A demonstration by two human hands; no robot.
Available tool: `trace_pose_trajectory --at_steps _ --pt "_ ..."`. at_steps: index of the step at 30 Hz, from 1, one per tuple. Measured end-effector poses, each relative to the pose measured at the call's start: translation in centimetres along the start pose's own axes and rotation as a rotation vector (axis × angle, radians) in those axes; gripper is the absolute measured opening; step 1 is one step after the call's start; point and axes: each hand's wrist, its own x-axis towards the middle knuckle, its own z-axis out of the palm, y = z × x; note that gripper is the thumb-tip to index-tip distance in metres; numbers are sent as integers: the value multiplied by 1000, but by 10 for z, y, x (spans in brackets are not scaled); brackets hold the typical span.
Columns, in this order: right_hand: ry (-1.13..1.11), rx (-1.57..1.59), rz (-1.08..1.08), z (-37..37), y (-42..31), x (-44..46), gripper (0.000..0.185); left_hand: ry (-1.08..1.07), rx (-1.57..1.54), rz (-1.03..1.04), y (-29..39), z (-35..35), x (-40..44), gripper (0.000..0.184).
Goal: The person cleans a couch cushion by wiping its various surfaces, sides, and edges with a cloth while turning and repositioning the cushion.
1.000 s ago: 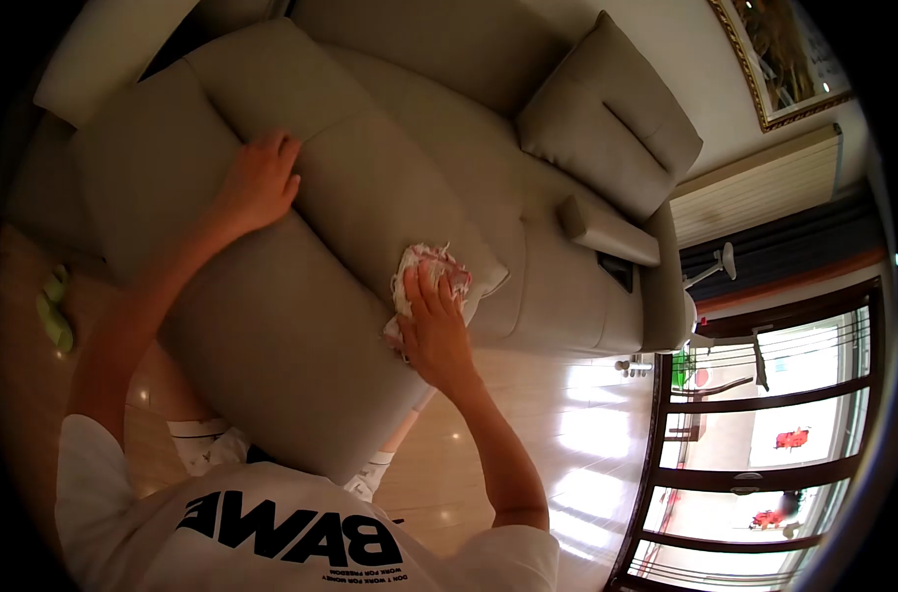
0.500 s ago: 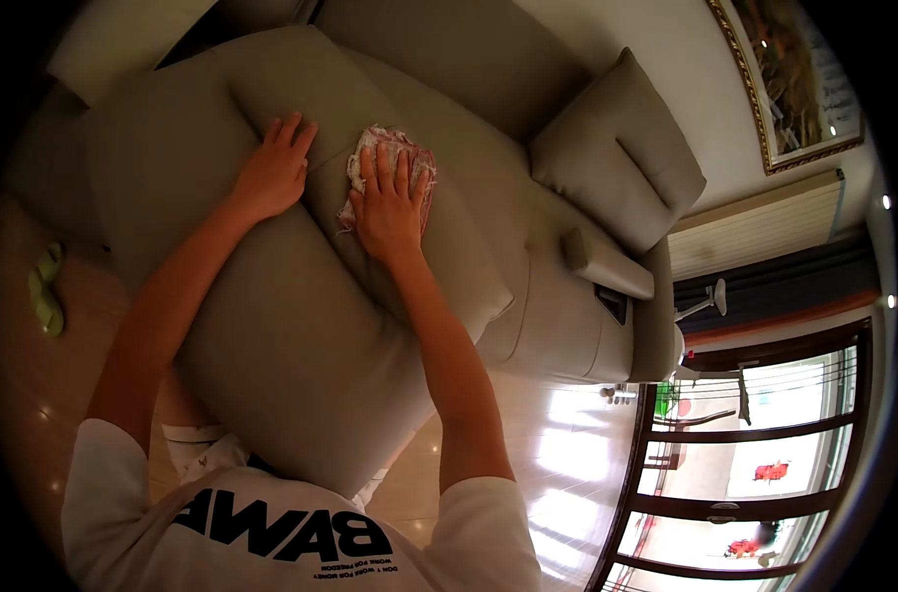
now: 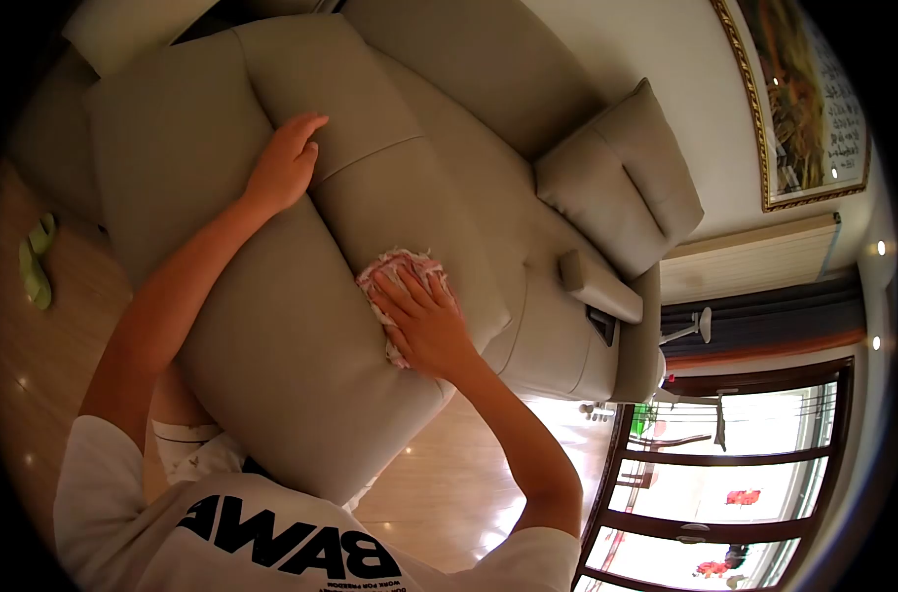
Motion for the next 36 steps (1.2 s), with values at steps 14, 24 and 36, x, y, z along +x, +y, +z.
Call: trace_pose_trajectory --at_steps 14,24,36 --pt "358 -183 -47 11 2 174 61 233 -170 -17 -8 6 3 36" --pt "-103 141 -42 -14 12 -24 53 86 -214 -26 2 -8 -5 39" --pt "410 -2 144 7 30 171 65 199 -195 -29 7 6 -2 53"
